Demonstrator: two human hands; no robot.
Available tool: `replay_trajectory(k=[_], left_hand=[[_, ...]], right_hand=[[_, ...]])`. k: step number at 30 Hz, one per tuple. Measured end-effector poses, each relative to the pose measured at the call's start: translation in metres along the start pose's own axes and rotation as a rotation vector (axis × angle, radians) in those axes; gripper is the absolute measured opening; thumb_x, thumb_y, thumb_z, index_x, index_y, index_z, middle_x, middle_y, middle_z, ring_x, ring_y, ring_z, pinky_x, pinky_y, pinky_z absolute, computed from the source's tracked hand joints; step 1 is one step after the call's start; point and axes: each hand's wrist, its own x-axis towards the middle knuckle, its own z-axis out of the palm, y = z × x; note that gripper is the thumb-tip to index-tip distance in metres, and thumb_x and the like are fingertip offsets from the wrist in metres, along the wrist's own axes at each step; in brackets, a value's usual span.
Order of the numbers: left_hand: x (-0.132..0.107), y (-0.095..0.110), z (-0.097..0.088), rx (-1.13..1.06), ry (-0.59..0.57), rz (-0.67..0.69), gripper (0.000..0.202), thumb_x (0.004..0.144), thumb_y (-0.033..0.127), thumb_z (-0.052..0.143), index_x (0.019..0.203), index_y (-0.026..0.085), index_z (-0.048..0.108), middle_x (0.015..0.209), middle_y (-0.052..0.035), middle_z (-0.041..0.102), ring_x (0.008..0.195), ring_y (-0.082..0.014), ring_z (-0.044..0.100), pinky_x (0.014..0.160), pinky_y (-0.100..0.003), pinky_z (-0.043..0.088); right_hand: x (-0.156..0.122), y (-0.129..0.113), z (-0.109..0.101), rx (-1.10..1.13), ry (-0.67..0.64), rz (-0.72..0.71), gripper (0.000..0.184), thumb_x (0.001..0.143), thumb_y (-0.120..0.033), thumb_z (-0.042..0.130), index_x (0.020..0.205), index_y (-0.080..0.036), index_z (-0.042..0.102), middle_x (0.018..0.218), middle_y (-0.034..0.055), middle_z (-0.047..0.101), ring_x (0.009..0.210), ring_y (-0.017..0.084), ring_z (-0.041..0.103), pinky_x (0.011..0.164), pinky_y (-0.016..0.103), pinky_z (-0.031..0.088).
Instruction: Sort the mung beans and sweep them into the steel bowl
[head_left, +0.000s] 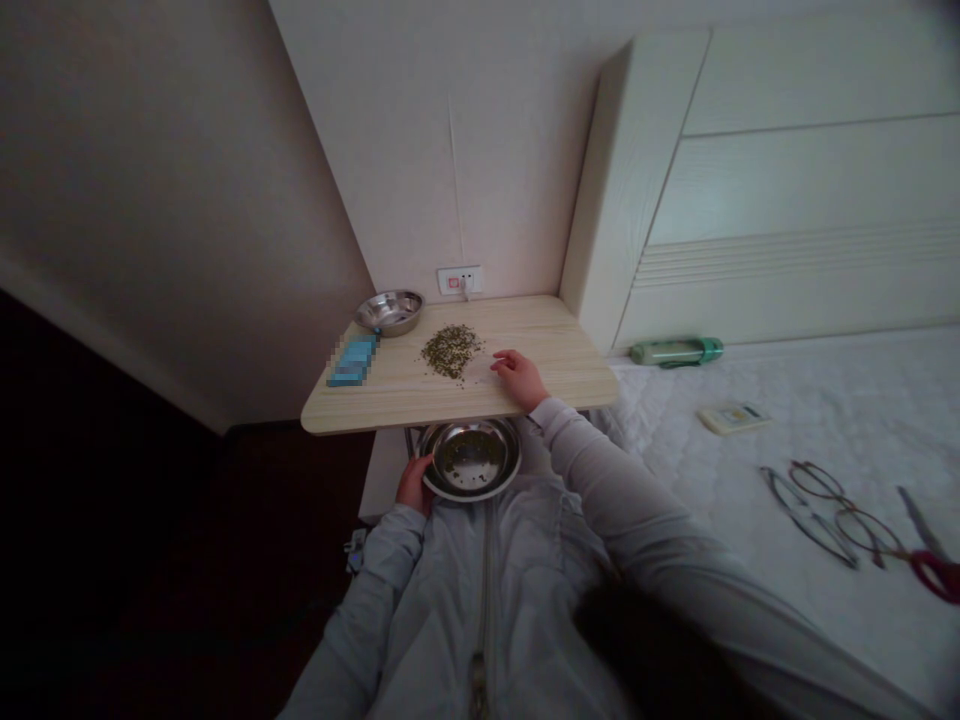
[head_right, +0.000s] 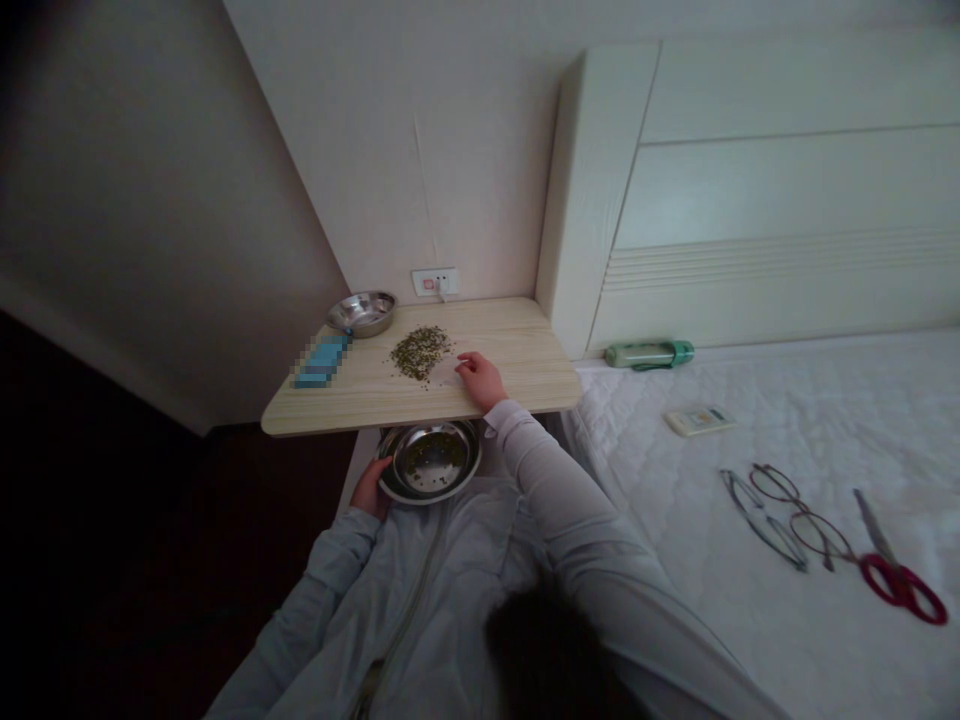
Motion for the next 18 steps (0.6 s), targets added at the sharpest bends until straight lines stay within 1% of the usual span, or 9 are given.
replay_trajectory(k=[5,10,15,18], left_hand=[[-0.0007,0.0008,0.0025,0.001,0.012,0.018,0.006,0.057,0.016,0.057,0.063,0.014,0.056,0.054,-0.0012,0.061,0.054,-0.0134,0.057,0.053,-0.023,0.044],[-0.0013,0.0013,0.0020,-0.011,0.012,-0.015,0.010,0.057,0.016,0.056,0.067,0.014,0.057,0.058,-0.0019,0.062,0.059,-0.0158,0.059,0.057,-0.026,0.045],[-0.0024,0.0019,0.0021,-0.013,0.010,-0.009,0.012,0.058,0.016,0.056,0.070,0.014,0.058,0.062,-0.0028,0.063,0.065,-0.0169,0.059,0.060,-0.026,0.045],[-0.0031,0.0021,0.0030,-0.015,0.008,-0.013,0.013,0.057,0.016,0.056,0.070,0.014,0.058,0.062,-0.0025,0.063,0.065,-0.0168,0.059,0.059,-0.026,0.045]], right_hand=[[-0.0012,-0.0005,0.0000,0.019,-0.033,-0.007,0.023,0.065,-0.016,0.044,0.086,-0.017,0.054,0.070,-0.0005,0.061,0.068,0.011,0.054,0.068,0.025,0.040],[-0.0012,0.0014,0.0000,0.070,-0.077,-0.006,0.020,0.064,-0.016,0.044,0.082,-0.017,0.054,0.069,-0.0008,0.061,0.064,0.010,0.053,0.065,0.024,0.040],[-0.0001,0.0036,0.0006,0.096,-0.080,0.002,0.020,0.064,-0.017,0.044,0.082,-0.017,0.053,0.069,-0.0011,0.061,0.059,0.009,0.051,0.061,0.024,0.040],[0.0000,0.0040,0.0010,0.129,-0.092,0.001,0.021,0.064,-0.017,0.044,0.083,-0.017,0.053,0.069,-0.0009,0.061,0.058,0.009,0.050,0.059,0.023,0.040]])
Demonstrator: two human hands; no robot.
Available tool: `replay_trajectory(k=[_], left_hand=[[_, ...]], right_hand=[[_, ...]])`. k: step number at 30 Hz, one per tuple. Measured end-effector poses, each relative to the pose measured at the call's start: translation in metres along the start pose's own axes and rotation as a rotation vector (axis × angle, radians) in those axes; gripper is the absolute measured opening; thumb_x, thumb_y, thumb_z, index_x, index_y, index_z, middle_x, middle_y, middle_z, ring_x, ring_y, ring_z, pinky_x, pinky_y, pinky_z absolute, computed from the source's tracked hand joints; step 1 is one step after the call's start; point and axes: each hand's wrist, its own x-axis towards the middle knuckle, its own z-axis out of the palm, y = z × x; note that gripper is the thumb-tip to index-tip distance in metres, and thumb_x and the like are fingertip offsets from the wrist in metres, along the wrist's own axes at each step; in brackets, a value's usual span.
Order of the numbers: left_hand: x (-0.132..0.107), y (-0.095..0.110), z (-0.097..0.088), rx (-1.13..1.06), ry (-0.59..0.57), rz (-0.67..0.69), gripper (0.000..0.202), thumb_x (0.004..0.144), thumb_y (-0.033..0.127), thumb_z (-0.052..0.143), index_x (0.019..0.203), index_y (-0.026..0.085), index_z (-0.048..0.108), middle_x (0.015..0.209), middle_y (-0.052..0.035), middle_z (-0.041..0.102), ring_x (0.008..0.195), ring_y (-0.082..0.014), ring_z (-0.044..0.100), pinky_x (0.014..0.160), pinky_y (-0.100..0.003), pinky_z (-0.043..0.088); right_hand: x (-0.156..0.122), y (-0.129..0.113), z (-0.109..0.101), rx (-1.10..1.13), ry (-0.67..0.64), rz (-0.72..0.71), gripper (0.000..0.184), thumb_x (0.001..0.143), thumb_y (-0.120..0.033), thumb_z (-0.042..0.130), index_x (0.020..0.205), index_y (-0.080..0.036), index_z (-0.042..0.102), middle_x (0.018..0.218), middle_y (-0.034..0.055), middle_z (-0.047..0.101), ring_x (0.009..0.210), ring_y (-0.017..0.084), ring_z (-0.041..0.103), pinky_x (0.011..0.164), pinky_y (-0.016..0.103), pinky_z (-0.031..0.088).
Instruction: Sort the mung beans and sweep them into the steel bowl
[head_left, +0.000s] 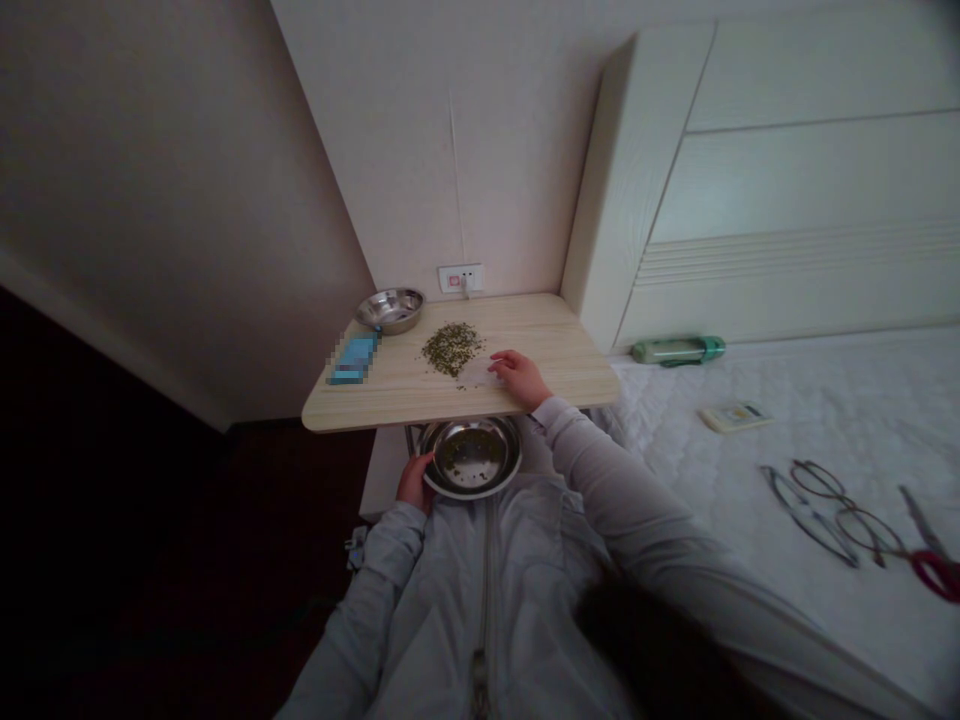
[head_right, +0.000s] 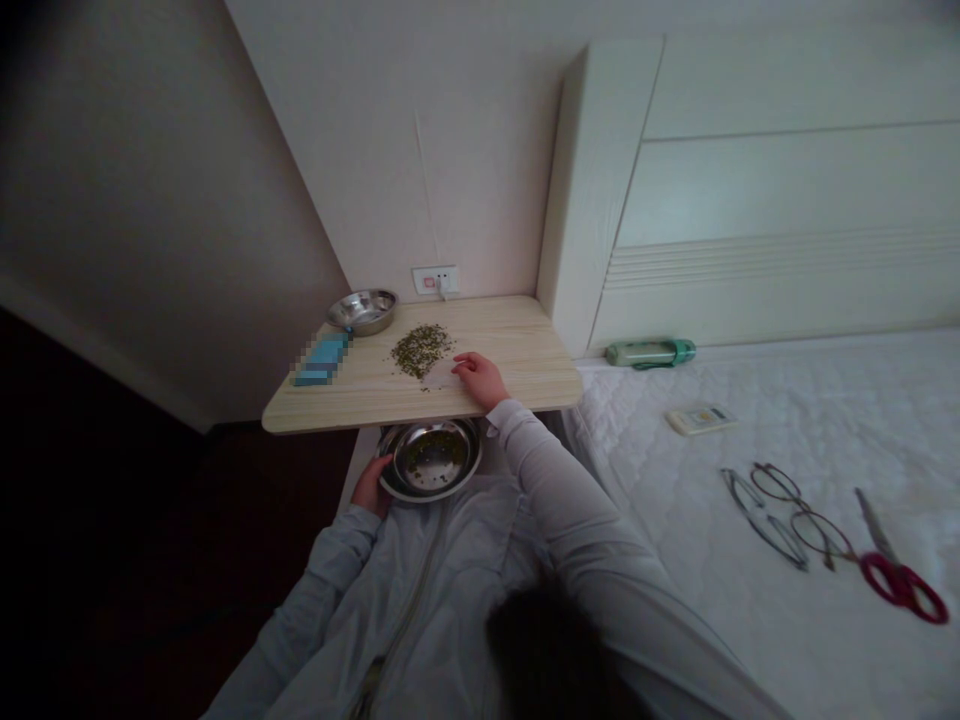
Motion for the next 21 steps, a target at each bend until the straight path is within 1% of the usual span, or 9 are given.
replay_trajectory(k=[5,11,14,18,21], left_hand=[[0.000,0.000,0.000,0.004,0.016,-0.002,0.013,0.057,0.016,0.057,0.069,0.014,0.057,0.061,-0.0021,0.063,0.062,-0.0164,0.059,0.059,-0.027,0.045],[0.001,-0.001,-0.001,-0.001,-0.006,0.003,0.016,0.057,0.016,0.057,0.072,0.014,0.058,0.064,-0.0029,0.064,0.064,-0.0173,0.059,0.060,-0.028,0.046],[0.002,-0.001,-0.001,-0.004,-0.005,-0.005,0.014,0.057,0.016,0.057,0.070,0.014,0.058,0.062,-0.0025,0.063,0.064,-0.0172,0.059,0.059,-0.027,0.045],[0.001,-0.001,0.000,-0.025,0.005,-0.011,0.012,0.057,0.016,0.057,0.068,0.014,0.058,0.061,-0.0016,0.063,0.062,-0.0147,0.059,0.059,-0.025,0.045],[0.000,-0.001,0.000,-0.019,0.013,-0.003,0.010,0.057,0.016,0.057,0.067,0.015,0.057,0.059,-0.0010,0.063,0.060,-0.0141,0.058,0.057,-0.025,0.045]], right_hand=[[-0.002,-0.002,0.001,0.038,-0.054,-0.002,0.020,0.064,-0.017,0.045,0.082,-0.017,0.052,0.069,-0.0014,0.060,0.054,0.007,0.049,0.058,0.022,0.040],[-0.005,-0.005,0.001,0.089,-0.110,0.009,0.019,0.063,-0.016,0.044,0.081,-0.017,0.052,0.068,-0.0019,0.060,0.049,0.006,0.046,0.054,0.021,0.039],[-0.006,-0.007,0.000,0.110,-0.101,0.008,0.018,0.063,-0.016,0.045,0.079,-0.016,0.052,0.067,-0.0020,0.059,0.050,0.006,0.046,0.055,0.021,0.039],[-0.008,-0.009,0.000,0.119,-0.086,0.020,0.017,0.063,-0.016,0.045,0.079,-0.017,0.052,0.066,-0.0022,0.059,0.050,0.006,0.046,0.055,0.021,0.039],[-0.010,-0.011,0.000,0.139,-0.098,0.024,0.017,0.063,-0.015,0.045,0.079,-0.016,0.052,0.066,-0.0021,0.059,0.050,0.006,0.047,0.055,0.020,0.039]])
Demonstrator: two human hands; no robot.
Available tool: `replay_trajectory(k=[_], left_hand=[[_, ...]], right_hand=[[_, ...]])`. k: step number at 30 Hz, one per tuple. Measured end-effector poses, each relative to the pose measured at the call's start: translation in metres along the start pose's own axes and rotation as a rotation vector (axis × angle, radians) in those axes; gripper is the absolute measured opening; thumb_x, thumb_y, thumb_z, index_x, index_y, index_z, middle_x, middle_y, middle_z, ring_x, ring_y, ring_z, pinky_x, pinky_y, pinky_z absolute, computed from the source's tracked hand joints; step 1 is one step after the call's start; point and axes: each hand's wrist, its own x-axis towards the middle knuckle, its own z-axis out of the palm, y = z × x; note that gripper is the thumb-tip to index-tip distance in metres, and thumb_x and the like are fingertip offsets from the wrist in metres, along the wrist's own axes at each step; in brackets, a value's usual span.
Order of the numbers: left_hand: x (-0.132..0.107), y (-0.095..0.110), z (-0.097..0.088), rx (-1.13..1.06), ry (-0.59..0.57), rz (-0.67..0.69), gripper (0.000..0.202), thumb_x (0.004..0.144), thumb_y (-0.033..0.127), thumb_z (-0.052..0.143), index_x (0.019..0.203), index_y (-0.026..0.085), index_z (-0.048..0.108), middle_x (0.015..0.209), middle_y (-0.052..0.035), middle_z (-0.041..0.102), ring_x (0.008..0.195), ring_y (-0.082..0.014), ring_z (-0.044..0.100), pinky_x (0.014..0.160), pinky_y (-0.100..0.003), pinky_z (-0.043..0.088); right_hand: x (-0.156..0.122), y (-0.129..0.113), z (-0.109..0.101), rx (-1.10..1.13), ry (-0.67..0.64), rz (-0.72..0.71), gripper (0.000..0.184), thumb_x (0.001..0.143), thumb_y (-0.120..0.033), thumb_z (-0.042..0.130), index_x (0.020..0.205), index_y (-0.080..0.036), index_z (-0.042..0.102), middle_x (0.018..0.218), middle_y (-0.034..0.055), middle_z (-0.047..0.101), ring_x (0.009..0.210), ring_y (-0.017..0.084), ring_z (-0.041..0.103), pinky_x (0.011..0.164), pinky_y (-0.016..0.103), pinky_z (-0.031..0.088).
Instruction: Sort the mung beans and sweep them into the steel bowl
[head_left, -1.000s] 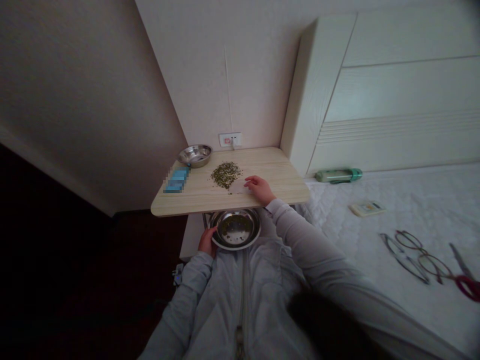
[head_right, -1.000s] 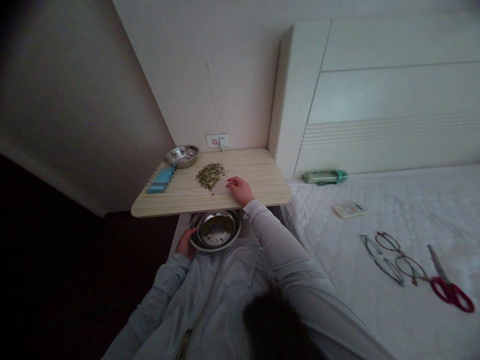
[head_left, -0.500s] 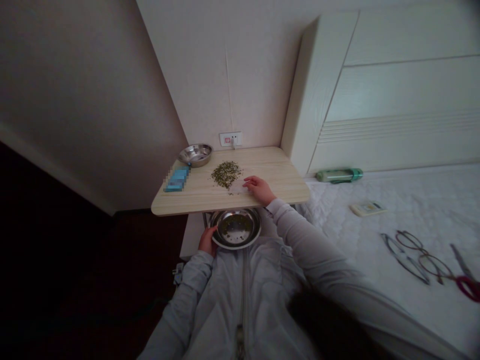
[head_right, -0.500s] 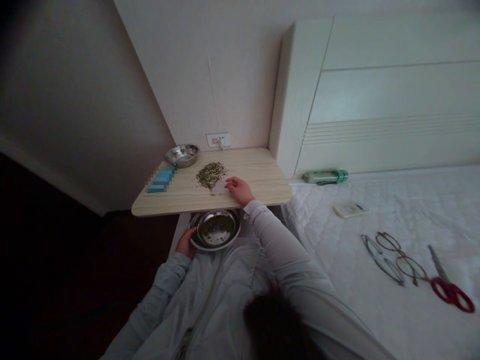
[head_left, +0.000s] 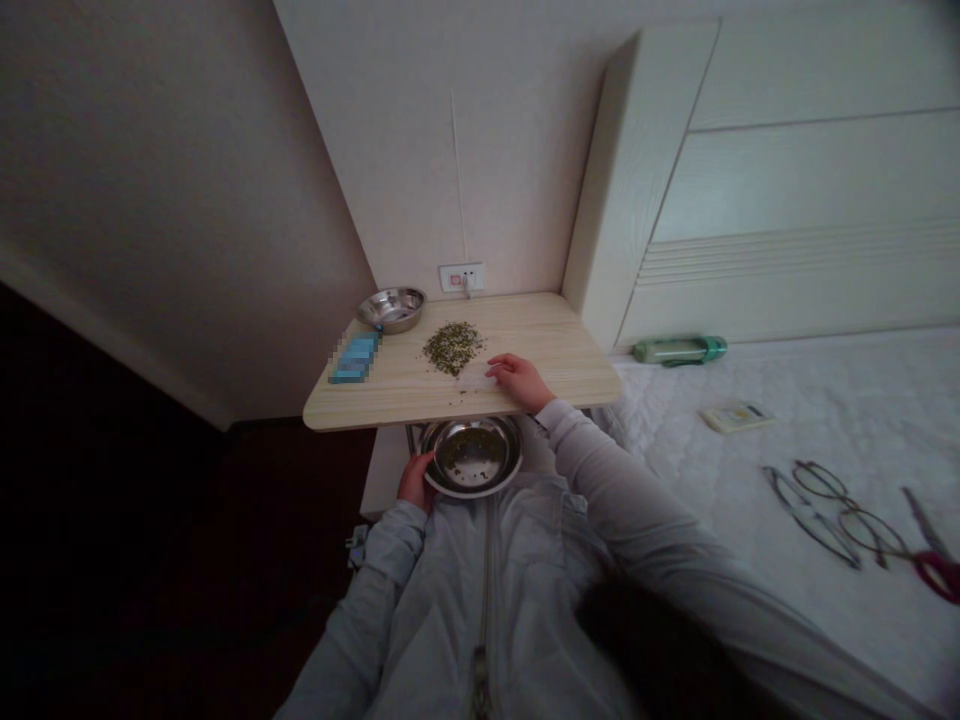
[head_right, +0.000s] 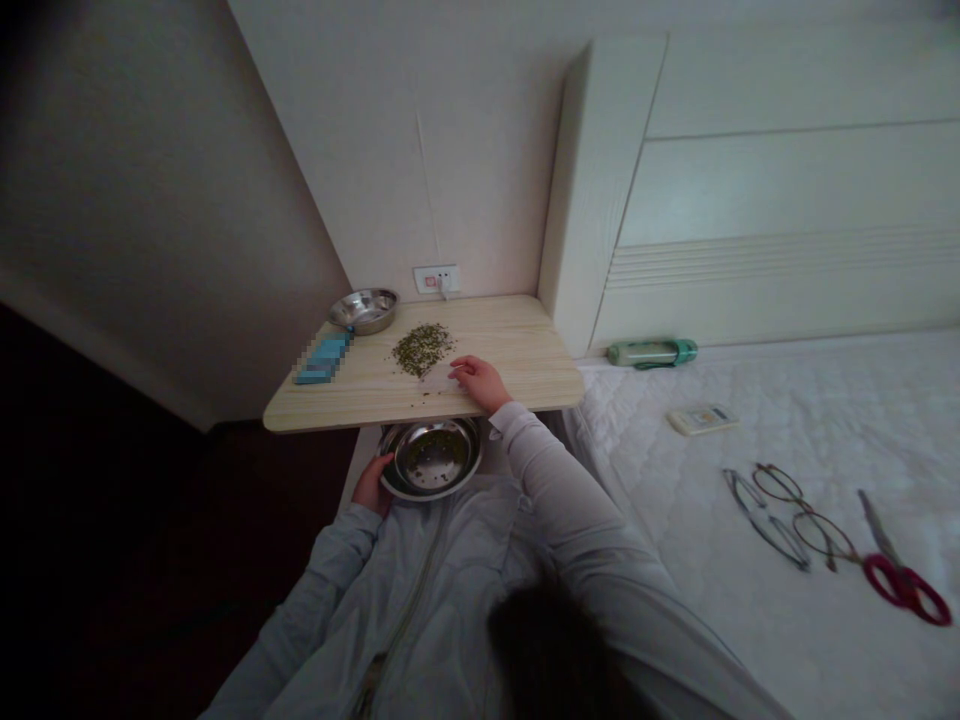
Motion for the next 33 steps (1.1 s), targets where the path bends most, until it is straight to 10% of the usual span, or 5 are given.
replay_trajectory(k=[33], left_hand=[[-0.001,0.002,0.000,0.023,0.013,0.018,0.010,0.057,0.016,0.057,0.067,0.016,0.056,0.058,-0.0006,0.061,0.061,-0.0162,0.058,0.057,-0.027,0.046]], right_hand=[[-0.014,-0.006,0.005,-0.316,-0.206,-0.002,0.025,0.062,-0.024,0.054,0.086,-0.018,0.059,0.060,-0.0038,0.058,0.049,0.007,0.045,0.050,0.019,0.034]])
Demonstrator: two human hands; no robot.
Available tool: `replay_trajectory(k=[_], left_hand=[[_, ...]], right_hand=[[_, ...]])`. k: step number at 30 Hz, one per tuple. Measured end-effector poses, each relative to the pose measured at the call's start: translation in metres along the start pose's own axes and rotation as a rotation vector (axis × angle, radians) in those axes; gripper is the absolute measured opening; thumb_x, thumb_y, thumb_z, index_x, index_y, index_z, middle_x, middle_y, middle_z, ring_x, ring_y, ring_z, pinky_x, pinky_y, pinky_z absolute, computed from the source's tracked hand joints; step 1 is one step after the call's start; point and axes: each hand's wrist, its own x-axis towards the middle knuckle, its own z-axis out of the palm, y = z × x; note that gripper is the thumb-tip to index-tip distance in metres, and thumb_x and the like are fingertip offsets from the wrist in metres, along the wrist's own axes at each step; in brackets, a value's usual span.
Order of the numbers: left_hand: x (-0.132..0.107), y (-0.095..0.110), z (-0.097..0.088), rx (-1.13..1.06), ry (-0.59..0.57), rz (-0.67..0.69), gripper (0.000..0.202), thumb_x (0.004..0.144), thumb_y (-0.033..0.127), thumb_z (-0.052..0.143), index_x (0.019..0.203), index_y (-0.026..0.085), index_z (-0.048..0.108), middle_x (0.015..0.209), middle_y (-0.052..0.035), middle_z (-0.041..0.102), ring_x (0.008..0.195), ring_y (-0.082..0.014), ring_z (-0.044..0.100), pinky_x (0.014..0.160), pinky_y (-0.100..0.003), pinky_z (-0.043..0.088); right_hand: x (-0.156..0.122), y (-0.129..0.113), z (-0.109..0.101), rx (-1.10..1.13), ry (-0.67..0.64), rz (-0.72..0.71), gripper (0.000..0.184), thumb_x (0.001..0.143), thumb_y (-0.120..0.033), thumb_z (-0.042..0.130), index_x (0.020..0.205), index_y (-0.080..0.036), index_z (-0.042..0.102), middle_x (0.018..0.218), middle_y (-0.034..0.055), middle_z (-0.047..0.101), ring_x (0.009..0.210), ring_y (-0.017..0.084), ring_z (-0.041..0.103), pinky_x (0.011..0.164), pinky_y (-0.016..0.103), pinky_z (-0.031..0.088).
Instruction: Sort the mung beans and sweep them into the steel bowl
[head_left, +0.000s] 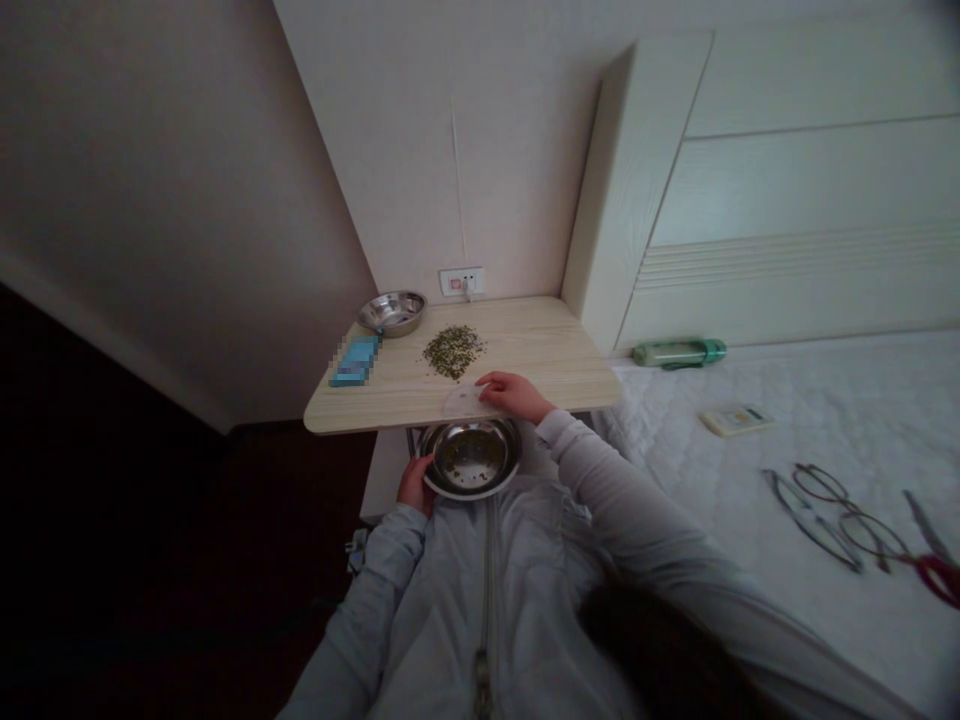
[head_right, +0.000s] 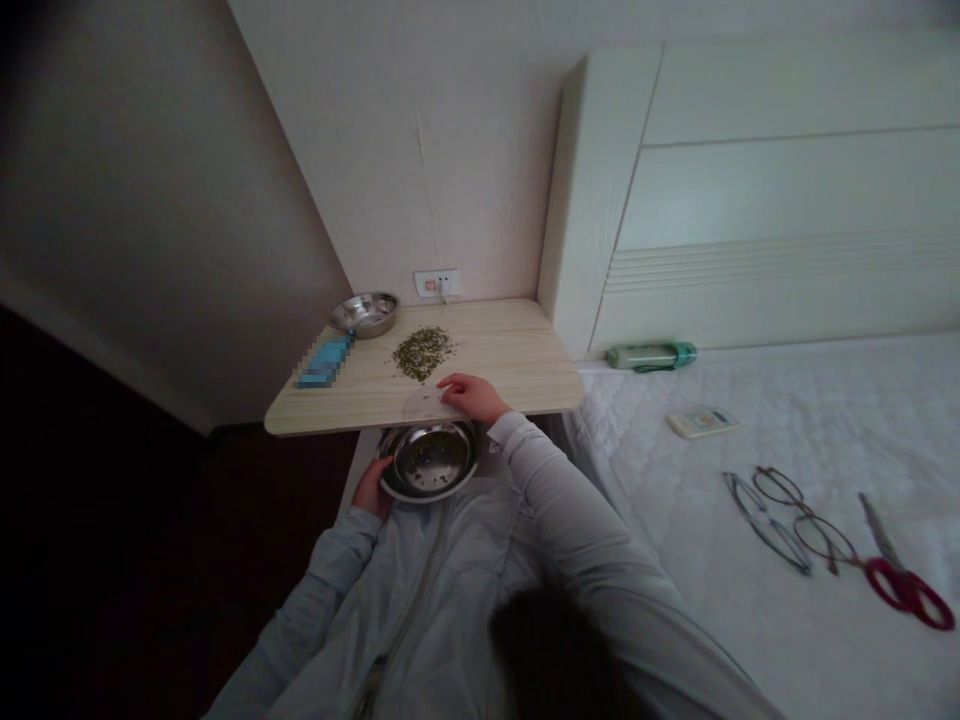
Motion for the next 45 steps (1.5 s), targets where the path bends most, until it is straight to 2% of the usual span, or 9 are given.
replay_trajectory(k=[5,10,12,16,18,26,36,45], left_hand=[[0.000,0.000,0.001,0.001,0.013,-0.010,0.010,0.058,0.016,0.056,0.068,0.016,0.057,0.062,-0.0014,0.062,0.065,-0.0169,0.059,0.058,-0.027,0.046],[-0.001,0.002,0.002,-0.001,0.022,-0.030,0.008,0.058,0.016,0.056,0.066,0.017,0.056,0.062,-0.0016,0.062,0.066,-0.0166,0.059,0.057,-0.025,0.046],[-0.001,0.002,0.001,0.005,0.019,-0.027,0.008,0.058,0.016,0.056,0.066,0.017,0.056,0.062,-0.0011,0.062,0.065,-0.0162,0.059,0.055,-0.025,0.045],[0.002,-0.001,-0.003,0.027,0.004,-0.020,0.011,0.058,0.017,0.056,0.069,0.016,0.057,0.062,-0.0008,0.062,0.064,-0.0159,0.059,0.056,-0.025,0.045],[0.004,-0.002,-0.004,0.033,-0.011,-0.023,0.013,0.057,0.018,0.057,0.071,0.016,0.057,0.060,-0.0012,0.061,0.065,-0.0168,0.059,0.057,-0.026,0.045],[0.001,0.002,0.000,0.027,0.000,0.027,0.005,0.056,0.015,0.057,0.061,0.015,0.057,0.054,-0.0015,0.059,0.066,-0.0179,0.058,0.059,-0.027,0.045],[-0.002,0.002,0.000,0.010,-0.004,-0.030,0.011,0.057,0.017,0.056,0.068,0.015,0.058,0.058,-0.0004,0.061,0.064,-0.0158,0.058,0.057,-0.025,0.044],[0.005,-0.002,-0.006,0.012,0.009,-0.011,0.007,0.055,0.018,0.059,0.061,0.014,0.056,0.057,0.0006,0.059,0.056,-0.0116,0.055,0.052,-0.021,0.042]], right_hand=[[-0.001,-0.002,0.000,0.031,-0.016,0.017,0.025,0.060,-0.023,0.054,0.084,-0.018,0.059,0.059,-0.0041,0.058,0.048,0.006,0.044,0.048,0.019,0.032],[0.001,0.000,-0.002,0.158,-0.010,0.036,0.022,0.060,-0.022,0.052,0.081,-0.017,0.058,0.061,-0.0034,0.059,0.050,0.007,0.046,0.050,0.019,0.034],[0.003,0.003,-0.004,0.234,0.093,0.021,0.021,0.061,-0.022,0.050,0.080,-0.016,0.057,0.061,-0.0030,0.058,0.055,0.008,0.049,0.055,0.020,0.037],[0.007,0.011,-0.006,0.304,0.405,0.002,0.022,0.063,-0.022,0.045,0.082,-0.016,0.053,0.064,-0.0023,0.057,0.063,0.010,0.051,0.064,0.023,0.039],[0.007,0.012,-0.006,0.256,0.468,0.014,0.021,0.063,-0.022,0.044,0.082,-0.017,0.053,0.063,-0.0022,0.056,0.063,0.010,0.051,0.065,0.024,0.039],[0.003,0.009,-0.006,0.124,0.484,0.048,0.020,0.062,-0.023,0.043,0.077,-0.018,0.055,0.061,-0.0028,0.053,0.058,0.011,0.046,0.061,0.024,0.037],[0.004,0.008,-0.005,0.026,0.583,0.058,0.023,0.064,-0.024,0.042,0.082,-0.018,0.055,0.067,-0.0002,0.054,0.064,0.013,0.048,0.065,0.026,0.038],[0.008,0.015,-0.002,0.158,0.394,0.024,0.020,0.064,-0.022,0.048,0.083,-0.018,0.054,0.066,-0.0017,0.056,0.060,0.010,0.051,0.063,0.025,0.041]])
